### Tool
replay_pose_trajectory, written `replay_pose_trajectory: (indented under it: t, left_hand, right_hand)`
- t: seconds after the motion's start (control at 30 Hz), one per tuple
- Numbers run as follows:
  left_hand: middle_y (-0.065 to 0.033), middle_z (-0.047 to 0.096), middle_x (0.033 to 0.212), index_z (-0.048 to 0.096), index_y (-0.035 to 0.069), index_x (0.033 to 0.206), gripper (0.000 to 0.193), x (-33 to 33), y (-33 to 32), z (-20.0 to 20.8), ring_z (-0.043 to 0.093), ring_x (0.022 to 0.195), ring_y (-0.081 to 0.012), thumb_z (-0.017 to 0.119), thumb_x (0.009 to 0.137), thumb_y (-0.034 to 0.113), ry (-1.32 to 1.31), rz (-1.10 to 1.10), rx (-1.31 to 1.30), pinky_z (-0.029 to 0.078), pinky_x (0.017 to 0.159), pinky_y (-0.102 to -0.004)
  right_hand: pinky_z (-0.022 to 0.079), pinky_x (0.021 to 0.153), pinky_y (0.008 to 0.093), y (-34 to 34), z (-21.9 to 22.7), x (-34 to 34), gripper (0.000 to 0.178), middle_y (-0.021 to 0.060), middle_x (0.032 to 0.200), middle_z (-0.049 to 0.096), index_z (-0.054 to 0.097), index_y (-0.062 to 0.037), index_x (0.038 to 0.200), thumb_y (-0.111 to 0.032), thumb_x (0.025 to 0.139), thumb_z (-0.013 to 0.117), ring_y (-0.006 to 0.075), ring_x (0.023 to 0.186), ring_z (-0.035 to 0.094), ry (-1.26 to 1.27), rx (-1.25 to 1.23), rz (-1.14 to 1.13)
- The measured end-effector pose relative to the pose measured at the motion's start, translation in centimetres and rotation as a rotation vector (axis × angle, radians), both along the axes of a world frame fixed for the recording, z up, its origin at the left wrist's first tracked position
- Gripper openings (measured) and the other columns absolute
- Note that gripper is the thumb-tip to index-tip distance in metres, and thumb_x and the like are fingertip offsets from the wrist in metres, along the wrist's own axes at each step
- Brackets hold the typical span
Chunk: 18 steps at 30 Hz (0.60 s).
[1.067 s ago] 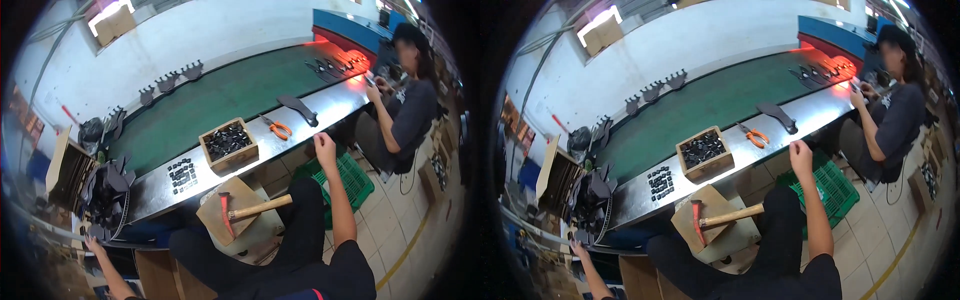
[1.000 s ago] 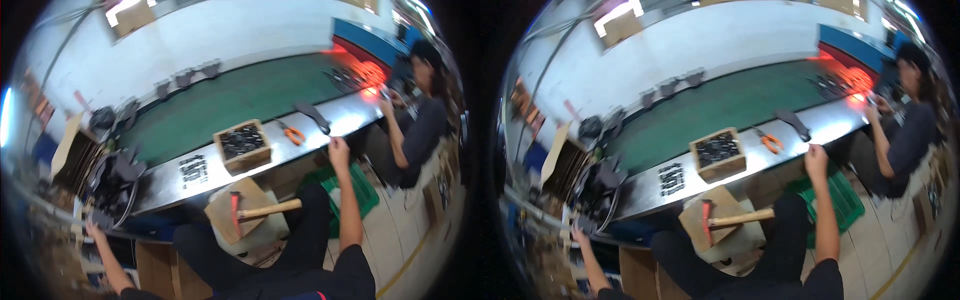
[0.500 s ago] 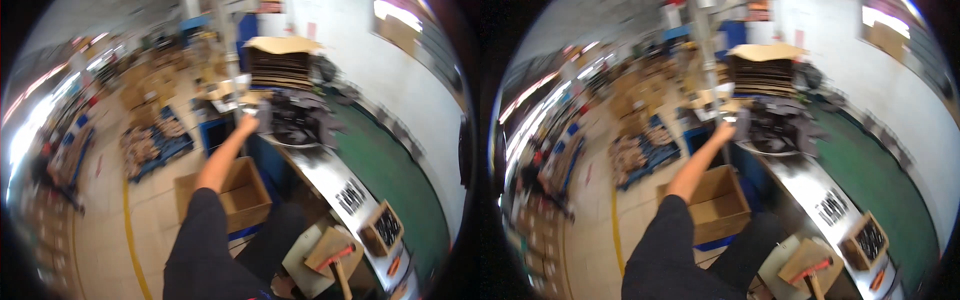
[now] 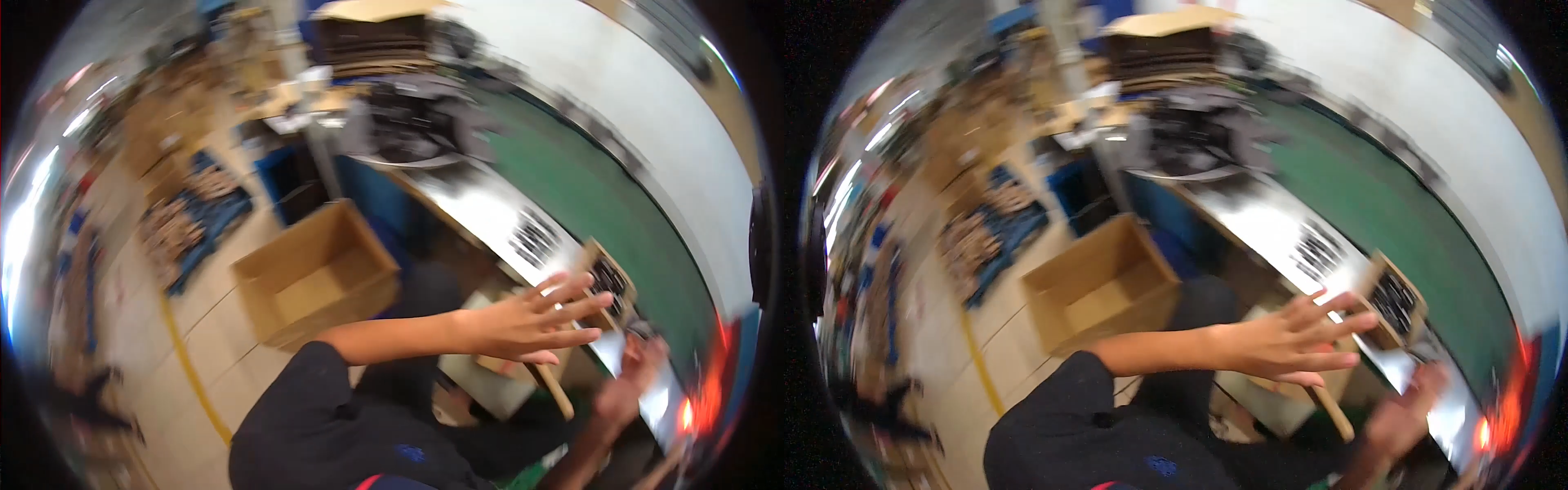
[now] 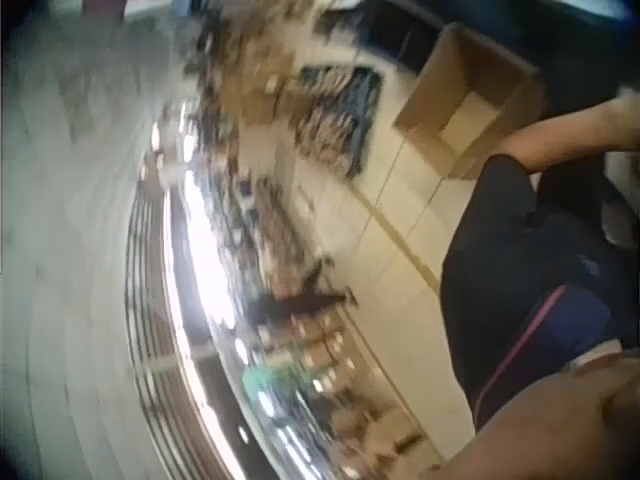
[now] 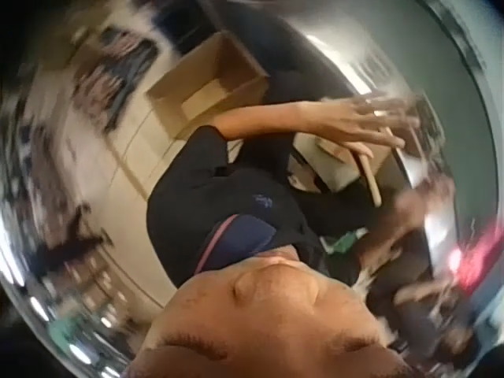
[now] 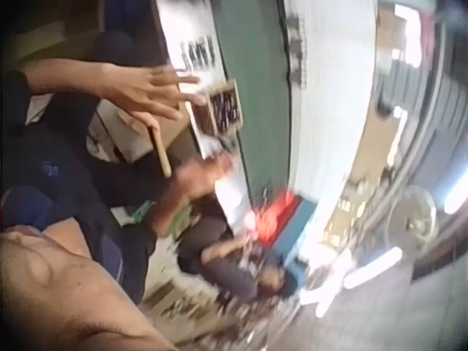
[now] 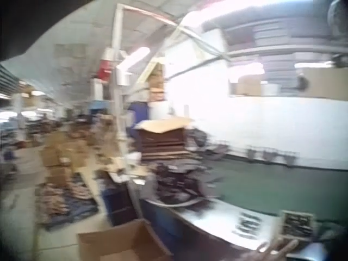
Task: Hammering and trimming black shoe components onto a sole at a workstation.
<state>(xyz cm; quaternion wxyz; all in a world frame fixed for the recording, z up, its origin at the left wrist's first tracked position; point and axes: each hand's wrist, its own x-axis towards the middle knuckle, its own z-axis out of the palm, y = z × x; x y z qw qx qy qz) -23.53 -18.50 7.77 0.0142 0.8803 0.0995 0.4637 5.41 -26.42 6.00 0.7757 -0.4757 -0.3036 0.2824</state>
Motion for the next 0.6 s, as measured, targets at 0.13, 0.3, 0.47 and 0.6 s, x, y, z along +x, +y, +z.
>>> replay_pose_trajectory:
  t: [0.13,0.3,0.47,0.6]
  left_hand:
    - [-0.0167,0.054,0.140,0.052,0.043,0.133,0.056,2.1,-1.5,1.7,0.058,0.122,-0.0354,0.074,0.083,0.030,-0.151,-0.170,0.049,0.043,0.107,-0.0484]
    - [-0.0102,0.067,0.117,0.066,0.028,0.121,0.047,0.1,-2.3,4.8,0.069,0.098,-0.0254,0.072,0.079,0.009,0.098,-0.233,-0.003,0.059,0.085,-0.0360]
    - [-0.0209,0.053,0.133,0.058,0.002,0.129,0.047,-0.3,-1.5,4.1,0.068,0.098,-0.0260,0.074,0.086,0.001,-0.244,-0.279,-0.429,0.056,0.086,-0.0340]
    - [-0.0195,0.058,0.126,0.061,-0.003,0.125,0.044,1.2,-1.0,5.1,0.056,0.116,-0.0329,0.063,0.097,0.031,-0.159,-0.029,-0.448,0.044,0.100,-0.0413]
  right_hand:
    - [0.050,0.094,0.0345,-5.8,4.6,-11.4,0.053,0.0142,0.129,0.055,0.049,-0.0015,0.136,-0.014,0.089,0.072,0.0218,0.110,0.060,-0.108,0.129,0.676]
    - [0.046,0.100,0.0429,-6.1,1.5,-7.2,0.079,0.0238,0.136,0.054,0.034,-0.0019,0.150,-0.025,0.087,0.076,0.0379,0.118,0.057,-1.223,-0.100,0.198]
    - [0.052,0.080,0.0456,-6.4,-4.0,-4.8,0.045,0.0129,0.103,0.061,0.055,-0.0018,0.117,-0.028,0.086,0.074,0.0343,0.101,0.063,-1.612,-0.712,0.333]
    - [0.052,0.058,0.0445,-8.3,-5.9,-3.1,0.032,0.0169,0.089,0.059,0.057,-0.0032,0.105,-0.023,0.087,0.074,0.0380,0.071,0.066,-1.402,-0.623,0.317]
